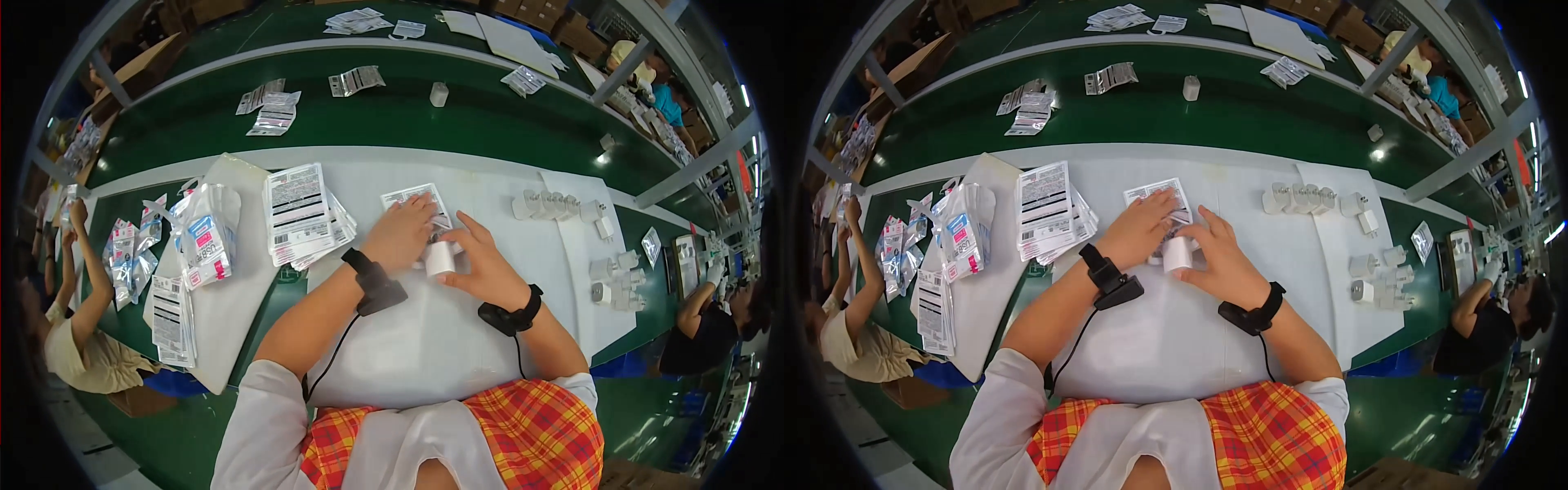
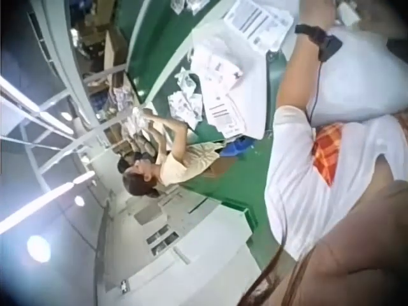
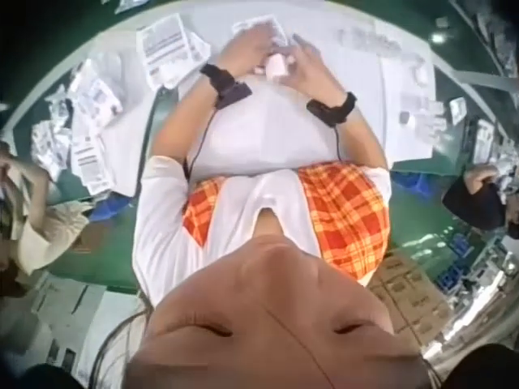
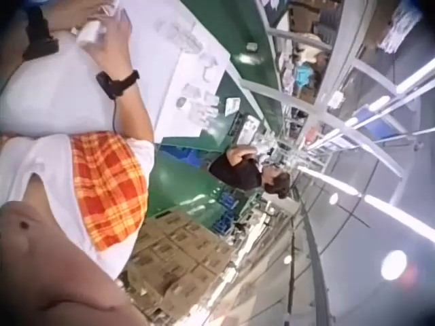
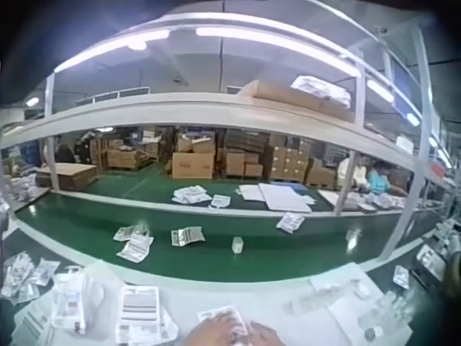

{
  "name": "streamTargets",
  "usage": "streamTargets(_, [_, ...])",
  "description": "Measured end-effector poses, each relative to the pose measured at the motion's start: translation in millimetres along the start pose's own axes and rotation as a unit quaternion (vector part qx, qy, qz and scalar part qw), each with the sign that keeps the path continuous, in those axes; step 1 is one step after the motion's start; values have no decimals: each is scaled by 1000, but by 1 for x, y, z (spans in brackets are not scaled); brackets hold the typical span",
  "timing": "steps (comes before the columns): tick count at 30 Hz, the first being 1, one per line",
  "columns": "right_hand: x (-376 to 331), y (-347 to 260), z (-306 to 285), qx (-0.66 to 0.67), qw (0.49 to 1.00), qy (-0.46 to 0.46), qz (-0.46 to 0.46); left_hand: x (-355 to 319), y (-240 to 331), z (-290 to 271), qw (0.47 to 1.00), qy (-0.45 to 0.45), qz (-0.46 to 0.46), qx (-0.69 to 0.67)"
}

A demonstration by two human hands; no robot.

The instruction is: Packaging small electronic components into labeled plastic bags at a workstation.

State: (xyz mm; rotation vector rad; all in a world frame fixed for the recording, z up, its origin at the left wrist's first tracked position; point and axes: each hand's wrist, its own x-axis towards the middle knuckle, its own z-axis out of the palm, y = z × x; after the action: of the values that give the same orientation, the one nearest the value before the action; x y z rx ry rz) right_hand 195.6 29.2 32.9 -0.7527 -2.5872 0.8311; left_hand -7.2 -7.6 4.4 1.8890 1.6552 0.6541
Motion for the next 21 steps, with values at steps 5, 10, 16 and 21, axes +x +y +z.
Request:
streamTargets(5, [9, -4, 9, -35, 992, 30, 114, -3, 19, -4, 996, -32, -7, 77])
streamTargets(10, [21, 21, -8, 143, 985, -37, 87, -10, 27, 3, 983, 33, -21, 178])
streamTargets(16, [47, 45, -23, 180, 981, -62, 26, 4, 1, -9, 980, 180, 53, 63])
streamTargets(21, [78, 57, -34, 440, 881, -154, 76, 22, -9, -45, 988, 149, 31, -9])
